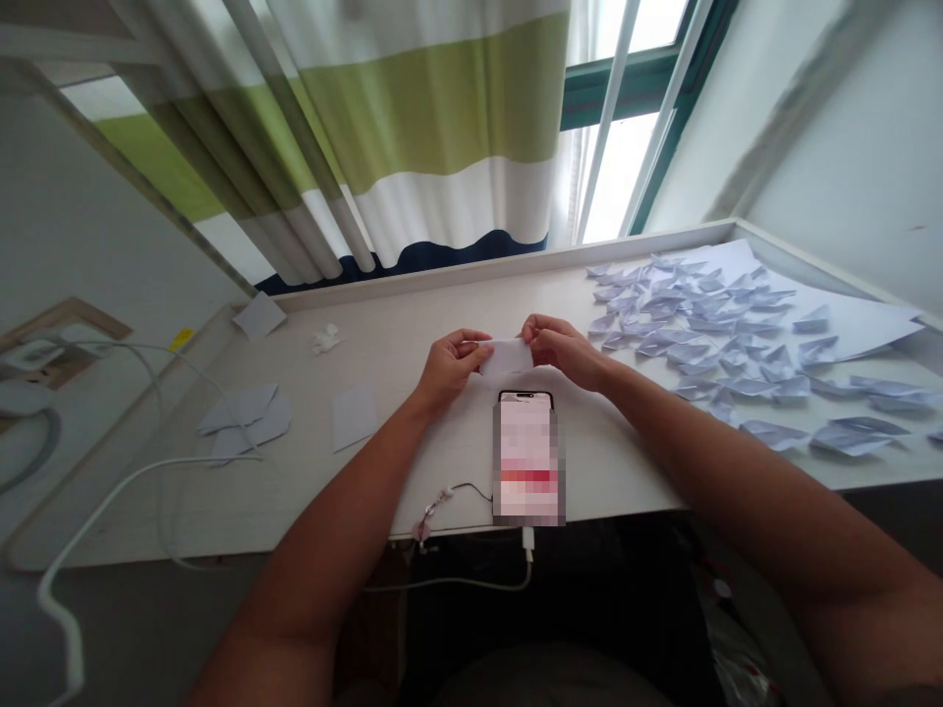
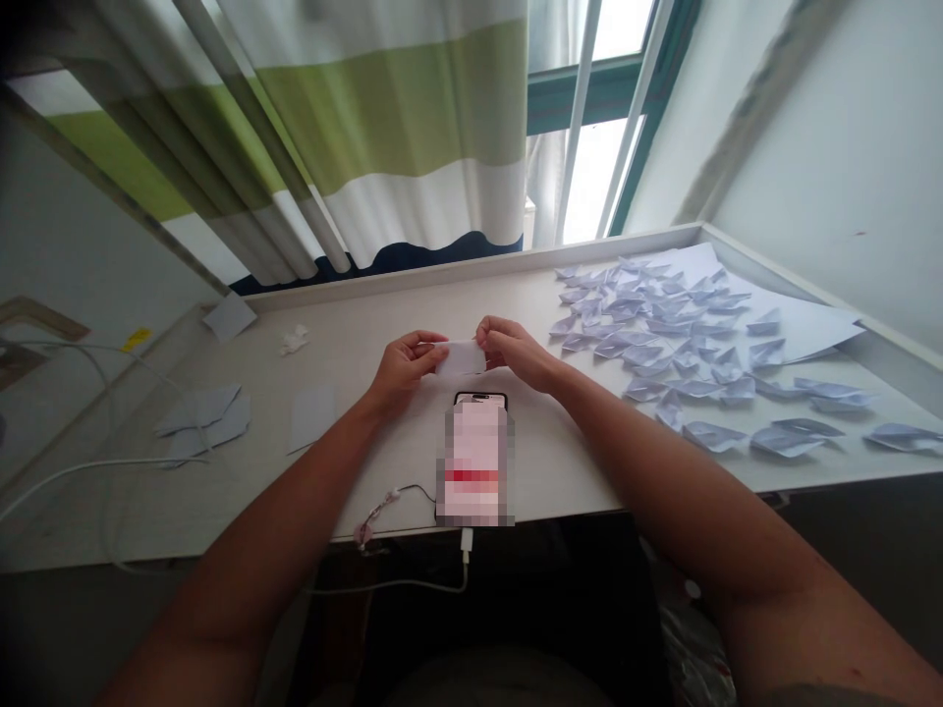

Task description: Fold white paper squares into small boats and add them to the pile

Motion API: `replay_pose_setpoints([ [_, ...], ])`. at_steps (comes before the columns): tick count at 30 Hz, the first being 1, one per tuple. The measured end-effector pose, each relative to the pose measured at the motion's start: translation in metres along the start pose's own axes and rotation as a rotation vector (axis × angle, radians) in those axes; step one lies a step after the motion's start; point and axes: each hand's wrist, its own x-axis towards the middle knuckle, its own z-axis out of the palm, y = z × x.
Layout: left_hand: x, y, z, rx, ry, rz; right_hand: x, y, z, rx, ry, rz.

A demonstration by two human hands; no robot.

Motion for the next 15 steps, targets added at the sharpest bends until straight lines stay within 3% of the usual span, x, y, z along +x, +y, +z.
replay_pose_setpoints([
  [3,0.000,-0.001,0.001,0.035,-0.042,0.027,0.001,0.002,0.000,-0.132,0.027,-0.031],
  [6,0.000,-0.002,0.002,0.077,-0.067,0.040,0.004,0.010,-0.001,-0.247,-0.035,-0.046],
  [11,0.001,-0.001,0.005,0.056,-0.014,0.033,0.008,0.017,-0.004,-0.180,-0.003,-0.086],
  [15,-0.002,0.002,0.005,0.068,-0.076,0.019,0.010,0.016,-0.005,-0.107,0.037,-0.103],
])
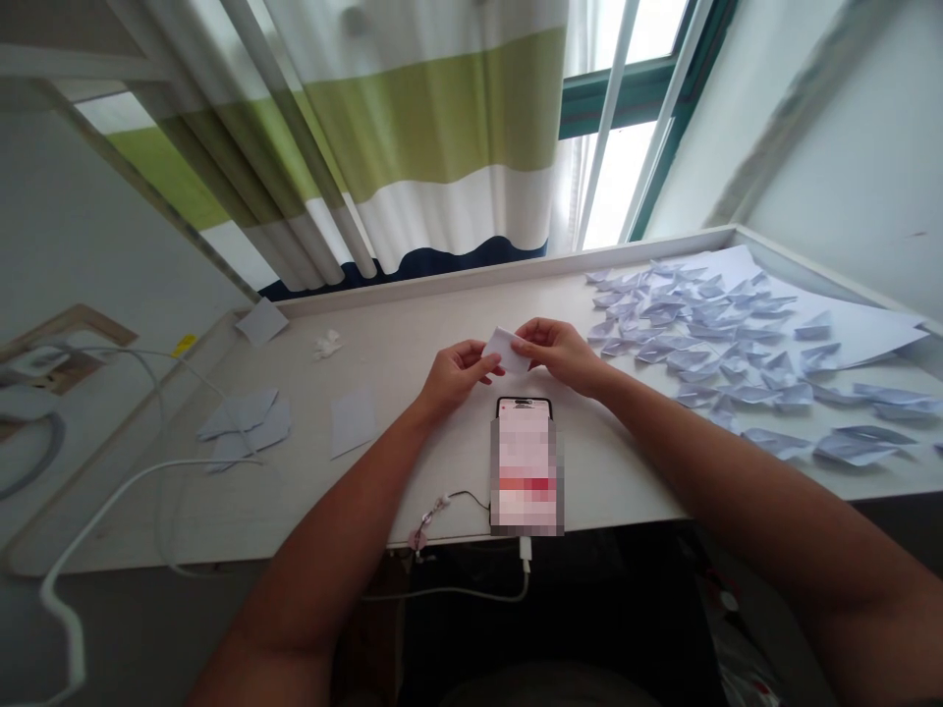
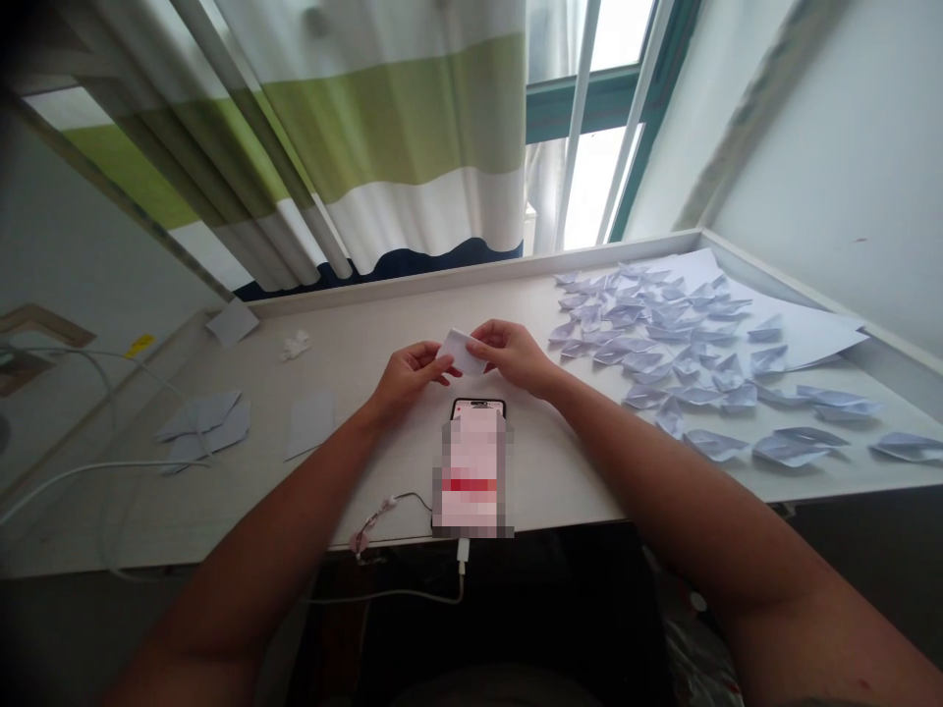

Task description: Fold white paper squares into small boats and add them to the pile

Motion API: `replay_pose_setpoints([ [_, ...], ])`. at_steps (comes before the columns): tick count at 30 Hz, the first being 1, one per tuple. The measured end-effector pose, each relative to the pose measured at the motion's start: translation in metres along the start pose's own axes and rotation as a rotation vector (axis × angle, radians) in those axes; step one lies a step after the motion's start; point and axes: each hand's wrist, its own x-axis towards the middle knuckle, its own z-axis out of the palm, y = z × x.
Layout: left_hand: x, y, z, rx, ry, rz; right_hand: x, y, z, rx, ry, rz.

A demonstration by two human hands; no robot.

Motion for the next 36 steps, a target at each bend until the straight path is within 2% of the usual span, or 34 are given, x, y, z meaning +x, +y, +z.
replay_pose_setpoints([
  [8,-0.0018,0.0022,-0.0005,0.050,0.081,0.035,-0.0026,-0.0048,0.0020,0.003,0.018,0.057],
  [15,-0.0015,0.0028,-0.0007,0.057,0.022,0.017,-0.0055,-0.0073,0.0036,-0.087,-0.052,0.034],
  [19,-0.0008,0.0022,0.0000,0.045,0.054,0.038,-0.0045,-0.0061,0.0040,-0.069,-0.035,0.038],
  [25,-0.0016,0.0012,0.0003,0.050,0.033,0.030,-0.0034,-0.0053,0.0039,-0.063,0.004,0.038],
  [36,0.0002,0.0015,-0.0036,0.100,0.024,0.048,-0.0049,-0.0089,0.0053,-0.039,-0.012,0.073],
])
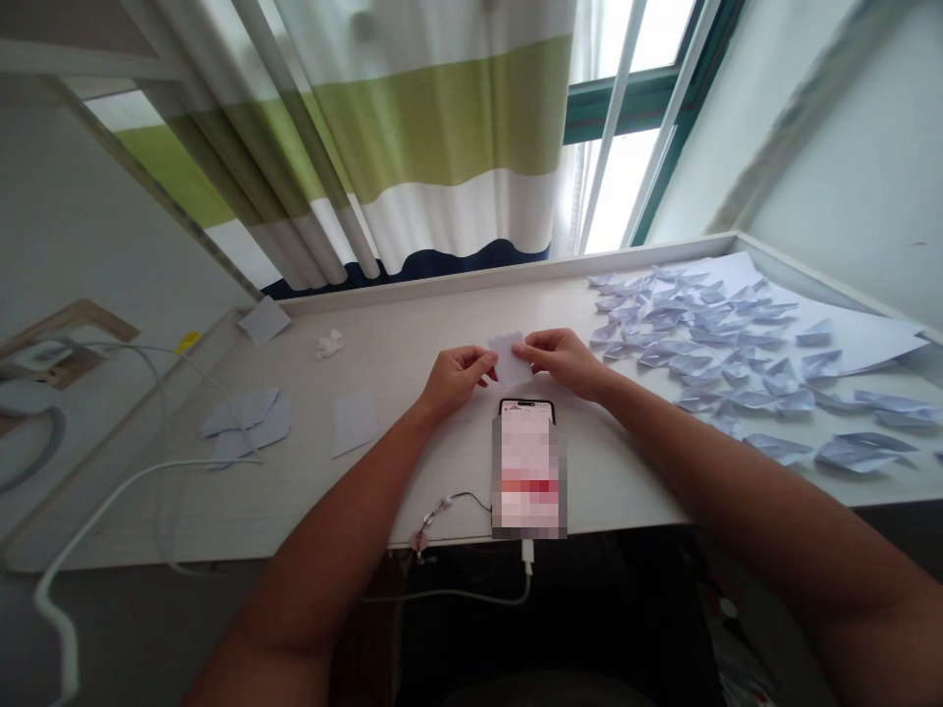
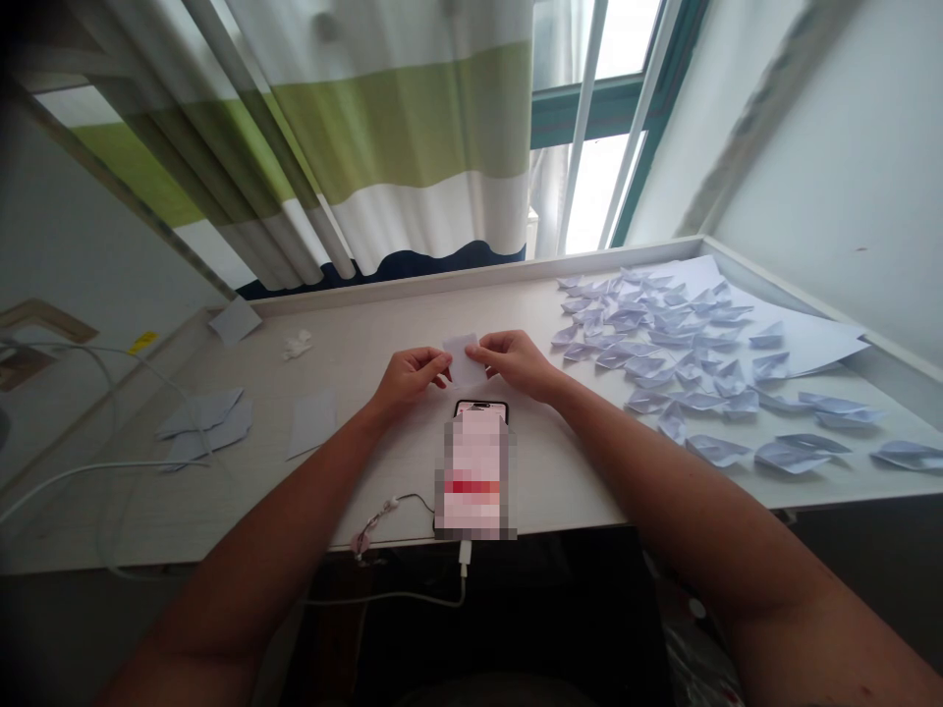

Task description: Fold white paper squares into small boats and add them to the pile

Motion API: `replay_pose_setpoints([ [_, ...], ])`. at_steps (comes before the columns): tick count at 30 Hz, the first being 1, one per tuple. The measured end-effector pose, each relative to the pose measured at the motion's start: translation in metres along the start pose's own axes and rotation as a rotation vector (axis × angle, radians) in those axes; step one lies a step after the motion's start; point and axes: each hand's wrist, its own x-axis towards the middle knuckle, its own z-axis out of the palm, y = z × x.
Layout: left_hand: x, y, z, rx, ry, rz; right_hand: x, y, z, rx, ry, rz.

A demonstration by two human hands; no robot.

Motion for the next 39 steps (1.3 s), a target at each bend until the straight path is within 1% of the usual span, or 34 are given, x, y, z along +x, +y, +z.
replay_pose_setpoints([
  [6,-0.0002,0.0002,0.0005,-0.012,0.018,-0.001,-0.0001,-0.0001,0.0001,-0.015,-0.012,-0.003],
  [13,-0.0010,0.0018,-0.0004,0.015,-0.003,0.016,0.0006,0.0019,-0.0040,-0.047,-0.022,-0.043],
  [17,-0.0029,0.0041,0.0004,0.027,-0.031,0.036,0.0006,0.0026,-0.0035,-0.019,-0.016,-0.038],
  [22,-0.0039,0.0046,0.0024,0.028,-0.057,0.047,0.0019,0.0036,-0.0030,-0.004,-0.009,-0.080],
  [26,-0.0024,0.0031,0.0031,0.016,-0.025,0.057,0.0023,0.0049,-0.0034,0.005,-0.004,-0.076],
  [29,-0.0012,0.0027,0.0022,0.004,0.019,0.061,0.0026,0.0065,-0.0032,-0.032,-0.032,-0.060],
  [35,0.0003,0.0029,0.0023,-0.021,0.061,0.050,0.0040,0.0081,-0.0032,-0.081,-0.039,-0.101],
  [39,0.0015,0.0019,0.0020,-0.039,0.084,0.058,0.0030,0.0073,-0.0037,-0.126,-0.073,-0.048],
])
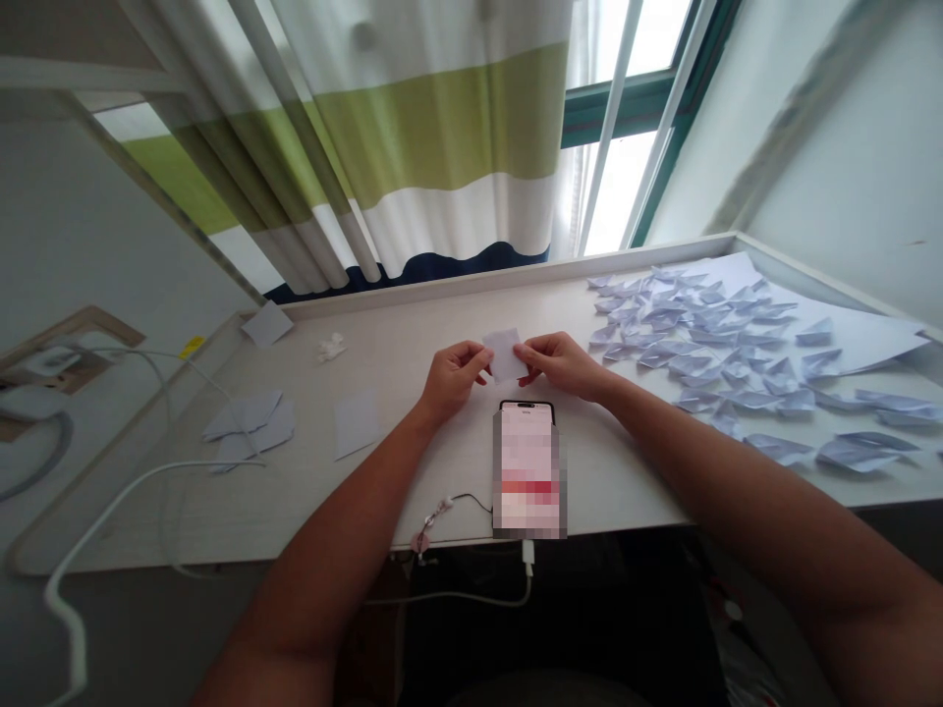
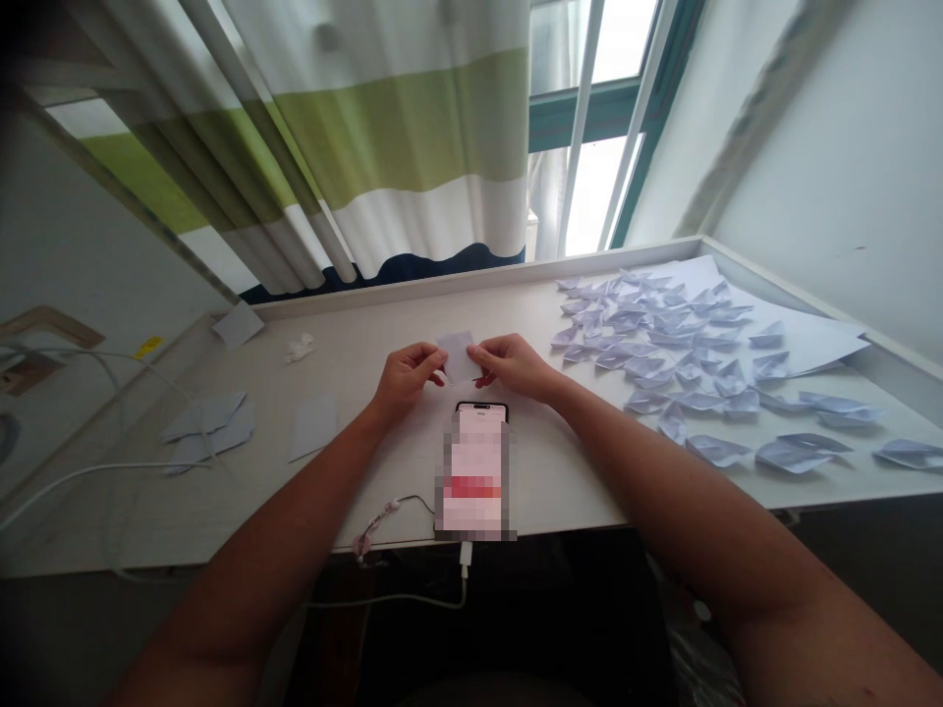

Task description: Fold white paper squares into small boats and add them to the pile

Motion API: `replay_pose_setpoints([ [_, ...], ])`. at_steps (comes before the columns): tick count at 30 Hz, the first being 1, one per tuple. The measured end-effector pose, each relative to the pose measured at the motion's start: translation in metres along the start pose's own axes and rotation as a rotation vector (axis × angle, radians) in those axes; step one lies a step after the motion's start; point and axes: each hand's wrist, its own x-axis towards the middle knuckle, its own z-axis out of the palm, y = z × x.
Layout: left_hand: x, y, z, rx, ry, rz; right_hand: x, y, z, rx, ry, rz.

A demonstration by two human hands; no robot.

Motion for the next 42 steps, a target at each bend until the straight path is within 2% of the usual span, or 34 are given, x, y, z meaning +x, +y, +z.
replay_pose_setpoints([
  [7,-0.001,0.001,-0.001,-0.003,0.027,0.001,-0.001,-0.004,0.000,-0.054,-0.008,-0.025],
  [13,-0.001,0.003,-0.002,-0.047,0.109,-0.010,-0.002,-0.004,0.005,-0.167,-0.053,-0.079],
  [20,-0.002,0.003,0.000,-0.088,0.040,-0.072,-0.006,-0.009,0.003,-0.238,0.034,-0.162],
  [32,-0.003,0.003,0.000,-0.090,-0.036,-0.063,-0.001,0.000,0.005,0.027,0.065,-0.135],
  [42,-0.001,0.000,-0.002,-0.089,0.015,-0.067,-0.003,-0.002,0.006,0.158,-0.035,-0.036],
])
